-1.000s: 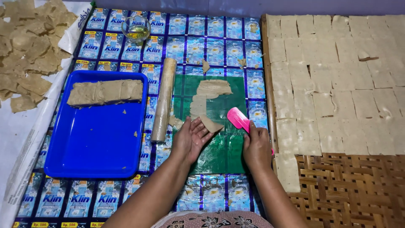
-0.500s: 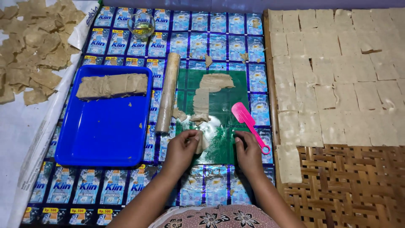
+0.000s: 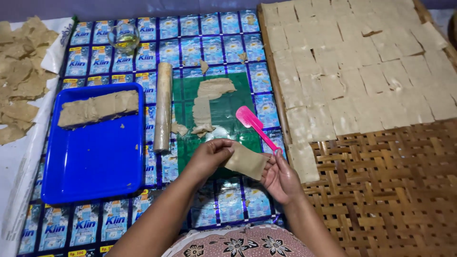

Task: Rolling out, cutting, and arranging flat dough pieces on a drying tray.

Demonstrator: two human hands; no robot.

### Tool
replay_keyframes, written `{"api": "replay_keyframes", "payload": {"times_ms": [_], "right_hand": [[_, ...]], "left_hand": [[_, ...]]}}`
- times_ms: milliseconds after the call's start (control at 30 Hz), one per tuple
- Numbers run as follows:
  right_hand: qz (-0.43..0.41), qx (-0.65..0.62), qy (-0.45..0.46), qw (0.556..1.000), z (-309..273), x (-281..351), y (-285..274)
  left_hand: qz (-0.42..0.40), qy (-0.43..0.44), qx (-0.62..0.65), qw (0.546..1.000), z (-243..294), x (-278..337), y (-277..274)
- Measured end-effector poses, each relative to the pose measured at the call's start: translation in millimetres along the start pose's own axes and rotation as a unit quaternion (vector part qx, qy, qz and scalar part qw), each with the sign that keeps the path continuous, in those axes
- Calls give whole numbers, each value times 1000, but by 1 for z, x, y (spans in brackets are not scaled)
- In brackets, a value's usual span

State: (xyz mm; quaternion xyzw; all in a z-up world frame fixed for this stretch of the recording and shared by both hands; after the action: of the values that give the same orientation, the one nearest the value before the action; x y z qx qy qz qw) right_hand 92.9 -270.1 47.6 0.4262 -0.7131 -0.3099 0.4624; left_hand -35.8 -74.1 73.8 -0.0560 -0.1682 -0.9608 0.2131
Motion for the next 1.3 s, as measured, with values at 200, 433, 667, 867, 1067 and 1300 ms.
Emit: {"api": "replay_keyframes", "payload": {"times_ms": [200,433,667,867,1067,1300], "right_hand": [[187,108,-73,974,-30,46,-37],[253,228,-103,935,-99,47,-57],[236,107,-341,904,-139,64,-71],[348,73,-355,865,-103,79,-124],[373,66,-359,853,-83,91,-120],[384,84,-365,844,-76,99,-122]], "left_hand": [[3,-101,0,995,-53,-18,29],[30,27,-73,996,-62,-34,61],[101,208,-318,919,-24,-6,66],[63,252,-354,899,-19,-3,69],[54,233,-363,901,-10,0,74],[50,247,-362,897,-10,1,74]]}}
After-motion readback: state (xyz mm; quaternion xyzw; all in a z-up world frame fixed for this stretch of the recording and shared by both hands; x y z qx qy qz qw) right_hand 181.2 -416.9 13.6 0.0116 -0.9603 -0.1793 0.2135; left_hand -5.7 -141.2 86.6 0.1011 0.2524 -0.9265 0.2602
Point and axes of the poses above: each hand's wrist, its own x-axis away from the middle knuckle, its own y-axis out of the palm, z = x × y, the point moved 3 cm from there along -x, towards the middle knuckle, and after that the axes turned 5 degrees about y, right-handed, at the moved point
